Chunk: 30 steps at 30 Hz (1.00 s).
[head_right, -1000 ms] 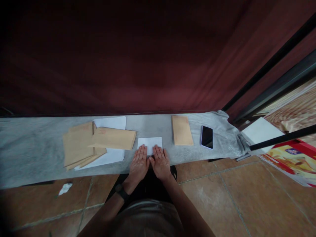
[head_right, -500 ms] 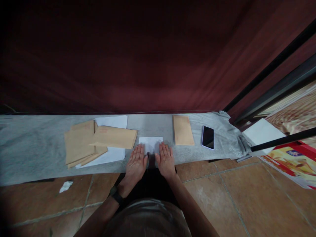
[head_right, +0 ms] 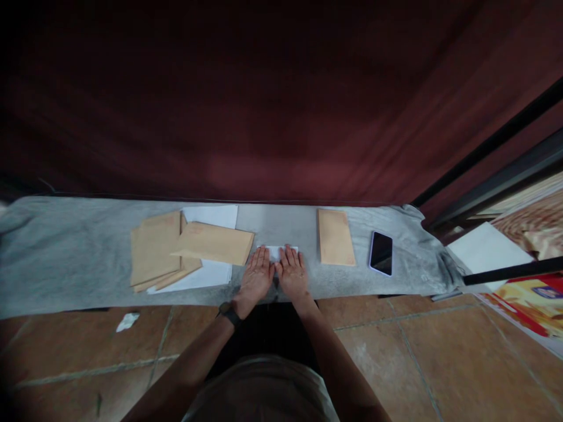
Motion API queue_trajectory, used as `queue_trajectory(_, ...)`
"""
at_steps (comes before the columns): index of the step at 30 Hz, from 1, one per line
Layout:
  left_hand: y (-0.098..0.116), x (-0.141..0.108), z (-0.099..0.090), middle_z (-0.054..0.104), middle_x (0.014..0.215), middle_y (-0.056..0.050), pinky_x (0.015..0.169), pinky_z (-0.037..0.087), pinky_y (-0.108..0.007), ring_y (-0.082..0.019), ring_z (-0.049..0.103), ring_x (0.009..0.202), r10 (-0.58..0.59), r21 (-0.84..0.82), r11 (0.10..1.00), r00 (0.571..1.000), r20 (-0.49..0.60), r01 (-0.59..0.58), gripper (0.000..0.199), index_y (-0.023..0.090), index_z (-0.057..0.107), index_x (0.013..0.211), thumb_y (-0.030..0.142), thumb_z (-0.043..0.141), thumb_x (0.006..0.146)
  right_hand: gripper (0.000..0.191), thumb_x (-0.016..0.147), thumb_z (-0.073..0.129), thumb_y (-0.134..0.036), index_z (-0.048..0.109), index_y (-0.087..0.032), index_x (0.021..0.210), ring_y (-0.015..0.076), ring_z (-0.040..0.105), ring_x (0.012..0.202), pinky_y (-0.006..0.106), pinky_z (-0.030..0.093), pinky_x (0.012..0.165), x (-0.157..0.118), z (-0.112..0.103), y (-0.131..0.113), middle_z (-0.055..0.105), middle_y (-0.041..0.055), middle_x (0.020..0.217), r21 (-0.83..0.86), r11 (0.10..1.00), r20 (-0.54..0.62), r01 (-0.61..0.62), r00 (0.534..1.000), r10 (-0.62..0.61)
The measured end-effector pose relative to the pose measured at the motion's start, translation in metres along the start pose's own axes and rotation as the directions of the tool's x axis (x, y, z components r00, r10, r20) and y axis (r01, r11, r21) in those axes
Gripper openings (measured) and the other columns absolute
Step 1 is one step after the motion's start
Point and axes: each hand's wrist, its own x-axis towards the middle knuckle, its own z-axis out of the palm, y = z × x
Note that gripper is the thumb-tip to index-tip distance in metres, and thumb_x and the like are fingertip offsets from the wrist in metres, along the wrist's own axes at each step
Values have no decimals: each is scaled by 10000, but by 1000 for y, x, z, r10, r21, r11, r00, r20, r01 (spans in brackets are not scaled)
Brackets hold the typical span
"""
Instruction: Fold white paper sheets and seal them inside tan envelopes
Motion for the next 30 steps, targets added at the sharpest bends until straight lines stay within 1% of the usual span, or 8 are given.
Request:
queue_trajectory(4,-10,-29,-15,410,1579,-182,1252,235,-474,-281,311,1509,86,-32,996,995,-56,-88,576,70,426,1504,360,364,1010,470,1037,402,-296,527,-102,1446,281,422,1436,499,314,1185,8,-4,-1,496,172,1522,115,991,-37,-60,997,65)
queue_trajectory(7,-32,-44,-31,338,1623,-150,1268,169,-504,-282,246,1534,47,-10,999,984,-170,-49,611,124,342,1559,392,385,1012,449,1000,421,-264,579,-133,1399,243,516,1356,441,406,1143,23,-4,-8,579,148,1448,393,913,-31,-110,991,132)
queue_trajectory(10,-58,-47,-40,252,1648,-189,1259,176,-533,-306,199,1545,-86,5,996,963,-254,90,684,84,237,1589,419,385,1011,402,953,463,-264,661,-188,1295,223,627,1210,415,475,1084,43,3,-28,669,106,1334,733,634,132,-246,966,221)
queue_trajectory(11,-66,-46,-41,242,1648,-203,1254,192,-537,-314,192,1545,-118,3,992,957,-263,123,696,67,226,1588,422,382,1011,384,939,477,-270,683,-195,1255,222,657,1152,413,505,1048,49,6,-37,692,98,1293,802,514,207,-304,949,238)
queue_trajectory(12,-71,-45,-40,243,1645,-217,1249,206,-540,-323,192,1544,-142,1,989,954,-265,147,699,51,231,1583,424,380,1010,372,932,479,-280,695,-202,1225,220,681,1094,408,542,993,54,10,-46,713,90,1252,831,442,254,-337,938,237)
queue_trajectory(18,-83,-44,-26,348,1590,-259,1231,250,-547,-350,272,1515,-177,7,983,947,-267,185,672,9,350,1527,427,399,1003,295,859,560,-390,735,-184,977,201,715,838,333,600,748,73,23,-87,756,56,918,869,230,397,-438,895,206)
queue_trajectory(24,-83,-45,-23,387,1563,-274,1220,280,-544,-352,308,1501,-163,85,977,945,-285,194,676,-22,340,1523,413,394,1009,255,707,656,-455,655,-205,757,173,639,697,296,539,682,83,19,-97,659,4,672,848,56,496,-527,827,266)
queue_trajectory(30,-81,-46,-25,367,1572,-281,1225,272,-539,-354,293,1507,-157,106,975,945,-286,194,673,-35,339,1521,395,404,1007,212,629,661,-413,573,-225,668,138,582,650,244,469,643,94,15,-104,603,-33,605,821,-51,558,-569,780,283)
